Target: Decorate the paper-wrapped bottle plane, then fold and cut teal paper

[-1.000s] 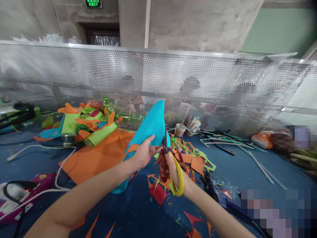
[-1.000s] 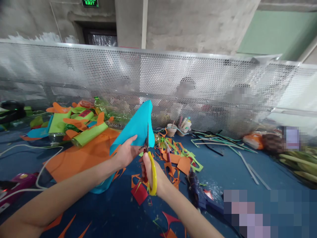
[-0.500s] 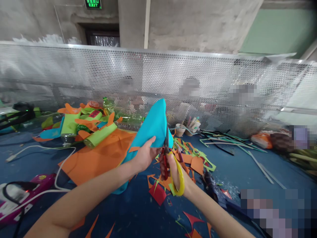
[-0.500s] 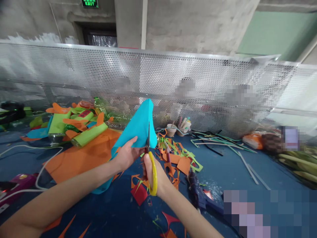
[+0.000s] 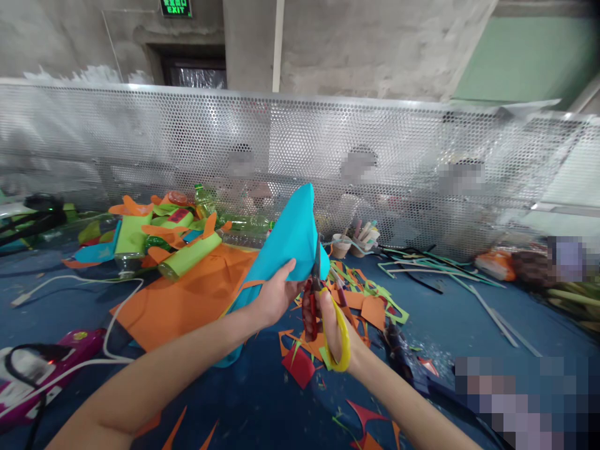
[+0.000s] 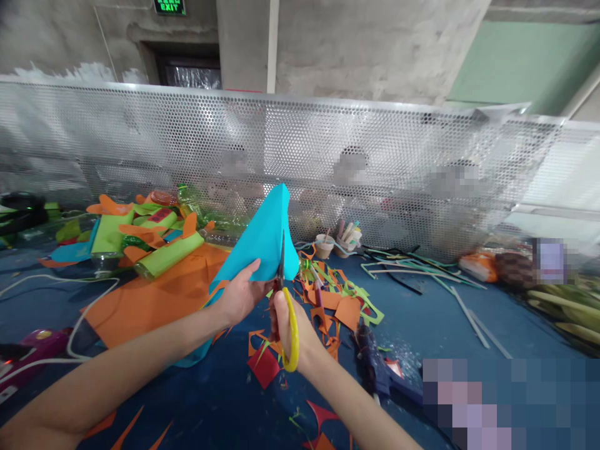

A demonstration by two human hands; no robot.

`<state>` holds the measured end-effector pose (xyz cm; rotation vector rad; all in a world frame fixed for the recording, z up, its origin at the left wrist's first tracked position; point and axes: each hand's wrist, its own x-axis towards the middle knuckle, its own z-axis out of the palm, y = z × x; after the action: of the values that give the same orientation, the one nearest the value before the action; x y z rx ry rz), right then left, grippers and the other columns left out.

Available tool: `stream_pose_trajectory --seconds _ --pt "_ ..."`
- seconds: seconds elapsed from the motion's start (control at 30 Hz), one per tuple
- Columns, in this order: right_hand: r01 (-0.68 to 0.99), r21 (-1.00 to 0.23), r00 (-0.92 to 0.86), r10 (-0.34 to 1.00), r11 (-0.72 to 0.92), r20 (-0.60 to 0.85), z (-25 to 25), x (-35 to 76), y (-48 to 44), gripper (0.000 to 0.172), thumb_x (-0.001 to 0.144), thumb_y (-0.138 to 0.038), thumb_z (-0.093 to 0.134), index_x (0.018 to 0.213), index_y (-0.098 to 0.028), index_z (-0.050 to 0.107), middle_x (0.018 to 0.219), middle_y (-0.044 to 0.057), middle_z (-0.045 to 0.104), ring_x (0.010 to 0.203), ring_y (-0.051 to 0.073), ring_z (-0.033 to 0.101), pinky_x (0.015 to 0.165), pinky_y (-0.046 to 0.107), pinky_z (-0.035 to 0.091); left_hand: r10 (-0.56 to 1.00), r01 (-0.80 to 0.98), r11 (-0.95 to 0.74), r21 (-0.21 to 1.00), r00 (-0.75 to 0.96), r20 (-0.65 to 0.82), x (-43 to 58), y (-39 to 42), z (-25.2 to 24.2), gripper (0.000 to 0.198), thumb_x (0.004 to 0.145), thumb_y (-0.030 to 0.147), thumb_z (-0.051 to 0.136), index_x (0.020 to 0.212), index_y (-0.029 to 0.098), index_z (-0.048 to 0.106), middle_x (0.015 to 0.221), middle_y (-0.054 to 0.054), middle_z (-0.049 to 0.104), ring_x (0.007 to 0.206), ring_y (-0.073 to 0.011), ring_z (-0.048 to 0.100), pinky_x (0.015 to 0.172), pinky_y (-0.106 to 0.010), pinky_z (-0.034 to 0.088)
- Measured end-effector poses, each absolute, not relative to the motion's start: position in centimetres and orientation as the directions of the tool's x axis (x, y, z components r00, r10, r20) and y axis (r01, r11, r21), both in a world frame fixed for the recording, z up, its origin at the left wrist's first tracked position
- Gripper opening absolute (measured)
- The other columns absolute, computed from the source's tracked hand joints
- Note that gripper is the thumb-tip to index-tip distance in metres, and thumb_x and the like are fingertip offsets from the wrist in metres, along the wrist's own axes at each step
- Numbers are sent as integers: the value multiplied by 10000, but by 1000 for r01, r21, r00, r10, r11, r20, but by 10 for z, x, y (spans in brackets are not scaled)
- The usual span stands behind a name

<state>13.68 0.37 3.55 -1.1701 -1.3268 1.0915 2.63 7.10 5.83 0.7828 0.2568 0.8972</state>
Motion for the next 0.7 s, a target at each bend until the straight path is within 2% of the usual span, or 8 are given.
stream_pose_trajectory --seconds 0.17,0.4,0.7 --pt "-4 -997 28 997 76 76 35 135 4 599 735 -805 358 669 -216 447 505 -52 402 402 100 402 400 255 392 779 -613 383 692 616 115 27 68 60 313 896 359 468 955 149 692 963 -65 720 1114 -242 586 1037 -347 361" --pt "-33 -998 53 998 46 44 40 132 2 638 670 -851 375 626 -217 427 465 -60 384 354 90 388 351 241 348 774 -609 391 690 623 112 27 66 60 326 889 379 478 969 143 688 1007 -67 711 1143 -246 564 1051 -341 346" --pt "-86 -996 42 999 15 12 34 134 3 615 691 -827 396 654 -213 406 485 -76 369 339 61 360 325 200 304 786 -599 355 718 606 117 26 67 59 319 863 418 521 1005 184 684 1047 -55 705 1182 -269 542 1070 -376 327"
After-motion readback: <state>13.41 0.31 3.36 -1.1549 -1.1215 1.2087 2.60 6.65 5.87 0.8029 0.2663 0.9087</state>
